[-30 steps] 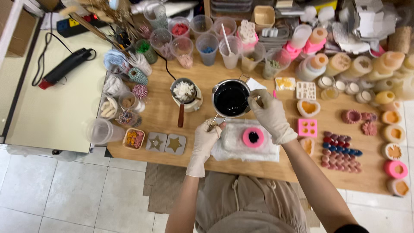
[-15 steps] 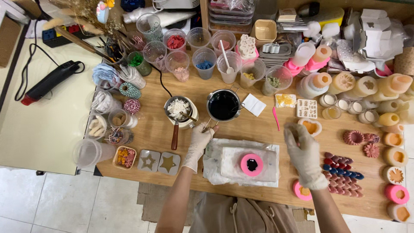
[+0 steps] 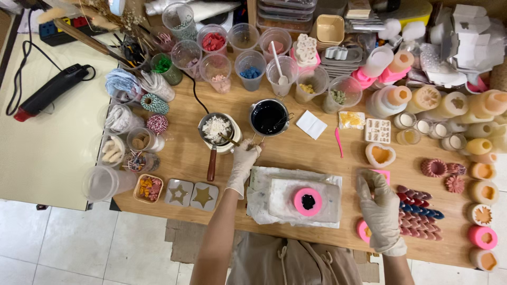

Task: The person uses a spoon to transfer dark wax from a pot into a small mold, then demolds a set of finished flower-shaped candles by hand.

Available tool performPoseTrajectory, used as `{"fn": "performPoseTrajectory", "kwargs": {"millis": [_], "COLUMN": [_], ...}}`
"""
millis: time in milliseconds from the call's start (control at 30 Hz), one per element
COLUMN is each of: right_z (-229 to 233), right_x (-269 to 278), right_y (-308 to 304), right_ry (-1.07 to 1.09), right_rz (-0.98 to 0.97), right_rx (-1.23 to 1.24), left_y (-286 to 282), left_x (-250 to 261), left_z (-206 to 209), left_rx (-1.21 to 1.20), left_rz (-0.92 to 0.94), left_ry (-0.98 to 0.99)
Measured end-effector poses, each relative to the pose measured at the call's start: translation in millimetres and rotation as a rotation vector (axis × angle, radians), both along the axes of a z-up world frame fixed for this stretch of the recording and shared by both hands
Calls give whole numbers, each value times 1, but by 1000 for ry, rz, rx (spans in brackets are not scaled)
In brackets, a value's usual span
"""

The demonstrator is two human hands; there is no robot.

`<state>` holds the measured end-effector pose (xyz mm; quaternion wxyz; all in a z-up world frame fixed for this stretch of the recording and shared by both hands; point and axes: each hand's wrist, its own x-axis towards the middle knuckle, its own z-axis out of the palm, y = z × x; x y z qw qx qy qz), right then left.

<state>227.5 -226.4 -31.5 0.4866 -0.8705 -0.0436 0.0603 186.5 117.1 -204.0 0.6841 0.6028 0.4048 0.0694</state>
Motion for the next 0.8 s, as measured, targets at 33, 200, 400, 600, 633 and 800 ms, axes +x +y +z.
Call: {"fn": "performPoseTrajectory", "kwargs": {"millis": [33, 200, 400, 600, 633, 800], "right_z": [0, 4, 32, 48, 48, 40], "right_x": [-2, -7, -20, -30, -29, -39], "right_y": [0, 7, 28, 32, 33, 37], "right_ry": [-1, -65, -145, -135, -135, -271], "right_rz": [-3, 258, 505, 710, 697, 788], "right_rx": [-3, -12, -363, -271, -274, -201], "left_y": [0, 3, 8, -2, -6, -37], "left_x": [-1, -4, -13, -66, -70, -108], "left_z": [-3, -22, -25, -47, -43, -1], "left_rx": [-3, 48, 80, 341, 338, 242], "left_rz": [-3, -64, -118, -179, -191, -173], "left_ry": [-1, -93, 30, -154, -159, 66]}}
